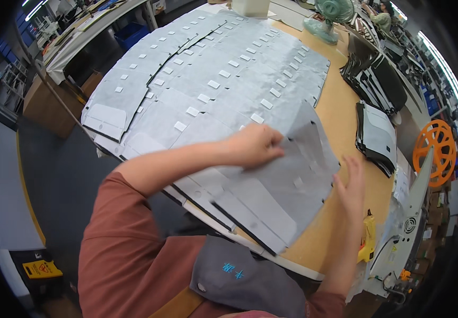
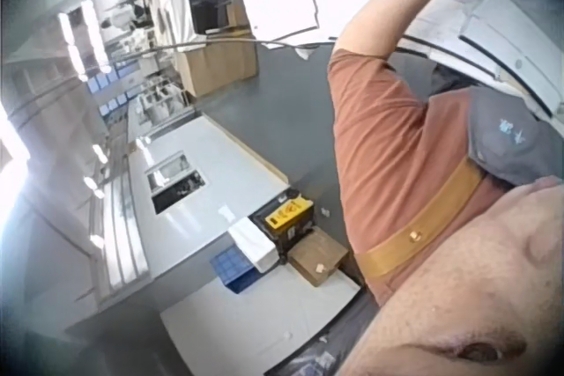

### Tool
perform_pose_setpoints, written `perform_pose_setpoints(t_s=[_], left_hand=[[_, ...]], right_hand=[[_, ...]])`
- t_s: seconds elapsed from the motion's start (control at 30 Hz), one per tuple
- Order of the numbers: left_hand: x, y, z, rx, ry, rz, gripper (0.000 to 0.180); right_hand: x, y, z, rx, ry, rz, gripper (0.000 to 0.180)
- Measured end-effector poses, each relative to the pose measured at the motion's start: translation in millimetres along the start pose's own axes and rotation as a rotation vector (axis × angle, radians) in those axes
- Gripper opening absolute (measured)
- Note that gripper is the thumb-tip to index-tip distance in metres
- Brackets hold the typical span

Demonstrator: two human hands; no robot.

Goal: The person assembles fabric parts by applying hot glue to black rectangular patches and attaching white square fasteners. They handle multiple fabric pieces, aligning and pressing them into place on a workbench.

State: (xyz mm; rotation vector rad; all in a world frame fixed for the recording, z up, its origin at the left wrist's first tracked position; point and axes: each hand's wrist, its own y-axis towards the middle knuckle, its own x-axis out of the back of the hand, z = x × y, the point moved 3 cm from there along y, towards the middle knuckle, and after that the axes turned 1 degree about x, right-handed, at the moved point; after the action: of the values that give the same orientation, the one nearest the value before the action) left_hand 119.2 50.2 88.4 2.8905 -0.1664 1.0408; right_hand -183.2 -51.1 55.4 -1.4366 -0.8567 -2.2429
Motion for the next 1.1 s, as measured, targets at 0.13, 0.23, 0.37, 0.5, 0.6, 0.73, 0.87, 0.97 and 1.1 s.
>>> perform_pose_setpoints(t_s=[0.13, 0.23, 0.37, 0.5, 0.6, 0.73, 0.87, 0.97, 1.1], left_hand=[[65.0, 48.5, 10.2, -0.011, 0.251, 0.055, 0.020], [125.0, 89.8, 31.5, -0.057, 0.425, -0.059, 0.029], [218.5, 138.2, 73.0, -0.021, 0.540, -0.130, 0.031], [298.2, 178.7, 159.6, 0.066, 0.747, -0.303, 0.032], [319.9, 187.0, 227.7, 0.210, 0.888, -0.297, 0.027], [312.3, 199.5, 254.6, 0.298, 0.851, -0.465, 0.027], [332.6, 218.8, 285.6, 0.318, 0.838, -0.548, 0.027], [360.8, 214.3, 317.9, 0.396, 0.851, -0.635, 0.028], [362.2, 199.6, 350.9, 0.318, 0.849, -0.796, 0.036]], right_hand=[[-17.7, -30.5, 33.7, -0.031, -0.023, 0.170, 0.051], [-34.2, -40.9, 46.0, -0.015, -0.028, 0.163, 0.047], [-45.9, -46.2, 45.8, -0.008, -0.086, 0.058, 0.043], [-53.0, -47.7, 46.1, -0.031, -0.149, 0.037, 0.042], [-54.0, -44.7, 47.8, -0.040, -0.151, 0.031, 0.041], [-51.3, -47.1, 50.0, -0.084, -0.172, 0.025, 0.042], [-49.9, -48.8, 49.9, -0.119, -0.174, 0.026, 0.042], [-49.8, -47.5, 47.7, -0.119, -0.152, 0.024, 0.042], [-49.2, -45.5, 42.5, -0.110, -0.123, 0.015, 0.041]])
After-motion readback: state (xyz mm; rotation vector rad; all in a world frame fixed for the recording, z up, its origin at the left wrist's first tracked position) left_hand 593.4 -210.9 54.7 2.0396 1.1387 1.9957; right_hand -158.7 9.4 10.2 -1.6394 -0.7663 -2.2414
